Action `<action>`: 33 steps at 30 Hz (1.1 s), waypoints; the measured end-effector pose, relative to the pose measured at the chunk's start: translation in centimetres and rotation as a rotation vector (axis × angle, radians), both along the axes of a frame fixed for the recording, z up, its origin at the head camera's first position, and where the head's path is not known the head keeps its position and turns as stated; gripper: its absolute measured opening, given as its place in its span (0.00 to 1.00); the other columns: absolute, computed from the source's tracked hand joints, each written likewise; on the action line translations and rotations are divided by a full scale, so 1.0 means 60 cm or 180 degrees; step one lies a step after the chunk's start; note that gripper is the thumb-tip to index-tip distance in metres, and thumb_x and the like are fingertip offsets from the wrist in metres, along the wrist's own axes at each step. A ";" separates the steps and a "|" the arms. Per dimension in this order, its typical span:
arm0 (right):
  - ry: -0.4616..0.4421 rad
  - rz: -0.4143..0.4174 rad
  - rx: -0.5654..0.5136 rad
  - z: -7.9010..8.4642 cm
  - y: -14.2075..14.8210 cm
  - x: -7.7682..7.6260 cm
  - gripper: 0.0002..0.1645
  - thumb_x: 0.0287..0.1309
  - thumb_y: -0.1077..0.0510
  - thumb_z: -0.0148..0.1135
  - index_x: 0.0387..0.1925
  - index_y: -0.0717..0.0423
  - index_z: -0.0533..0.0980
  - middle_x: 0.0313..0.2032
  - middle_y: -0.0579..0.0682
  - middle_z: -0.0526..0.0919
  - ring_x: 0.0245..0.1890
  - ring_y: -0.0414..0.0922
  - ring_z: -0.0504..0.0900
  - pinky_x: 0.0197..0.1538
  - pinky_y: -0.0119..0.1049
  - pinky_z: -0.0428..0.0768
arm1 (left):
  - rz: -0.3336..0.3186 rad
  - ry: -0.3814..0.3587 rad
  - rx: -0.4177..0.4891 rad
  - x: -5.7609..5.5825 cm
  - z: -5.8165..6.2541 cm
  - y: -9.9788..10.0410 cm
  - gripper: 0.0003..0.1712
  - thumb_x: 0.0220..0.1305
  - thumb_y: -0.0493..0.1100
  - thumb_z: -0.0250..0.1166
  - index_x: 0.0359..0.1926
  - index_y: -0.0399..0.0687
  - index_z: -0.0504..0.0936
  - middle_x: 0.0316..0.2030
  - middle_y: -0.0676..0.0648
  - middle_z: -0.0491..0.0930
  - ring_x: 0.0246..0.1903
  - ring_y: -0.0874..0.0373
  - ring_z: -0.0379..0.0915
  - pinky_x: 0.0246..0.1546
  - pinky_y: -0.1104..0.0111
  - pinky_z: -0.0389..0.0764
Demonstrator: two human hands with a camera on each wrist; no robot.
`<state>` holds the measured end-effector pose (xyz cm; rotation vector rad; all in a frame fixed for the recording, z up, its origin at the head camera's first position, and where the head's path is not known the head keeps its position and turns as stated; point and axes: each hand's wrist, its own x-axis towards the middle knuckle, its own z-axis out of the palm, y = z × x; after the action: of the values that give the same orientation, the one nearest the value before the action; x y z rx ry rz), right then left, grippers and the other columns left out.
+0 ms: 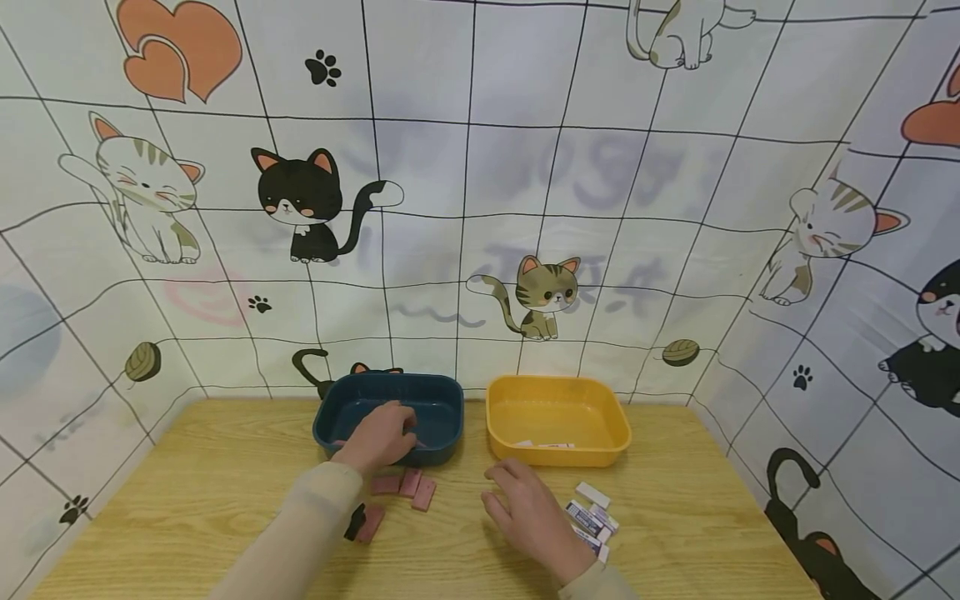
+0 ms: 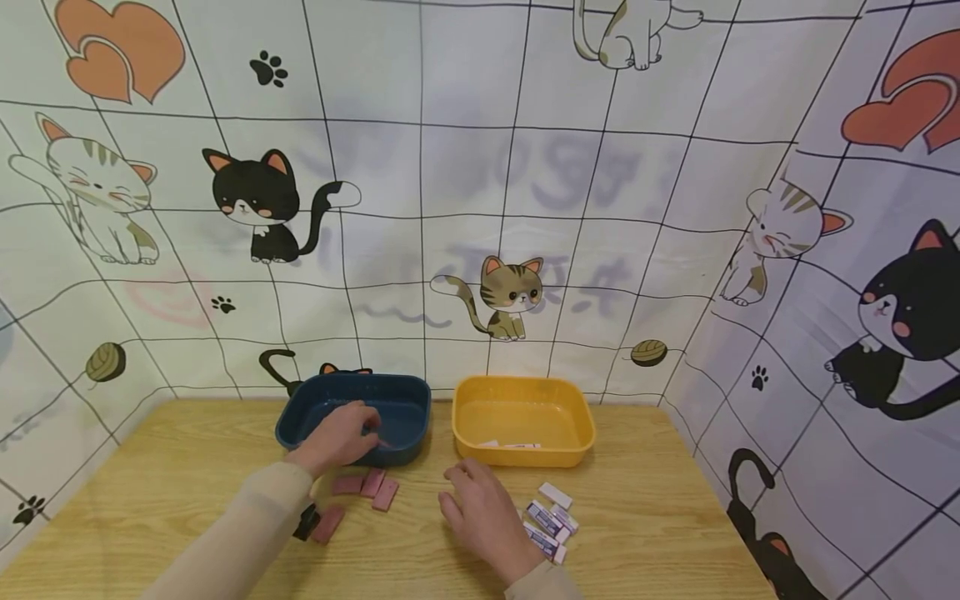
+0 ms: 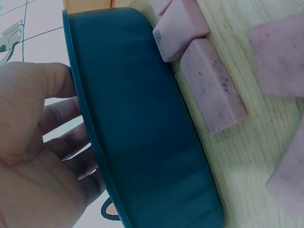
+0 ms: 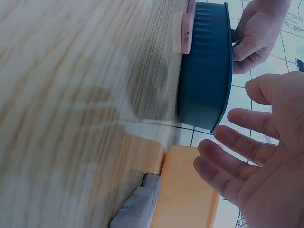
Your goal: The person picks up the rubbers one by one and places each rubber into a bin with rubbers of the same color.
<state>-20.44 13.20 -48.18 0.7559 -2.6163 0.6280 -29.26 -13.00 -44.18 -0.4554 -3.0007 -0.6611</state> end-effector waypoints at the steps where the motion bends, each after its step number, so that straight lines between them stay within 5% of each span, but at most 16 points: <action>1: 0.0000 0.0000 0.0003 0.000 0.000 0.000 0.12 0.67 0.57 0.66 0.49 0.59 0.82 0.47 0.51 0.81 0.48 0.46 0.81 0.51 0.45 0.83 | 0.0014 -0.0012 -0.0012 0.000 0.000 -0.001 0.09 0.61 0.36 0.65 0.43 0.40 0.86 0.40 0.44 0.80 0.40 0.50 0.78 0.47 0.51 0.81; 9: 0.0054 -0.0009 -0.0001 -0.001 0.003 0.000 0.12 0.67 0.57 0.66 0.49 0.59 0.82 0.46 0.50 0.81 0.47 0.45 0.82 0.51 0.44 0.83 | 0.0093 0.0045 -0.0013 0.015 0.002 -0.014 0.14 0.65 0.37 0.63 0.50 0.40 0.86 0.49 0.41 0.81 0.56 0.41 0.77 0.57 0.46 0.78; 33: 0.0079 -0.0089 -0.0113 -0.001 0.024 0.003 0.13 0.64 0.60 0.68 0.49 0.59 0.83 0.47 0.50 0.82 0.47 0.46 0.82 0.49 0.44 0.84 | -0.0196 0.0984 -0.0111 0.104 -0.003 -0.032 0.12 0.64 0.36 0.68 0.48 0.38 0.85 0.43 0.43 0.80 0.44 0.47 0.76 0.45 0.47 0.81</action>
<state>-20.25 14.62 -48.23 0.7109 -2.5815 0.6511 -23.03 -14.93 -44.34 -0.5934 -2.7192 -0.4905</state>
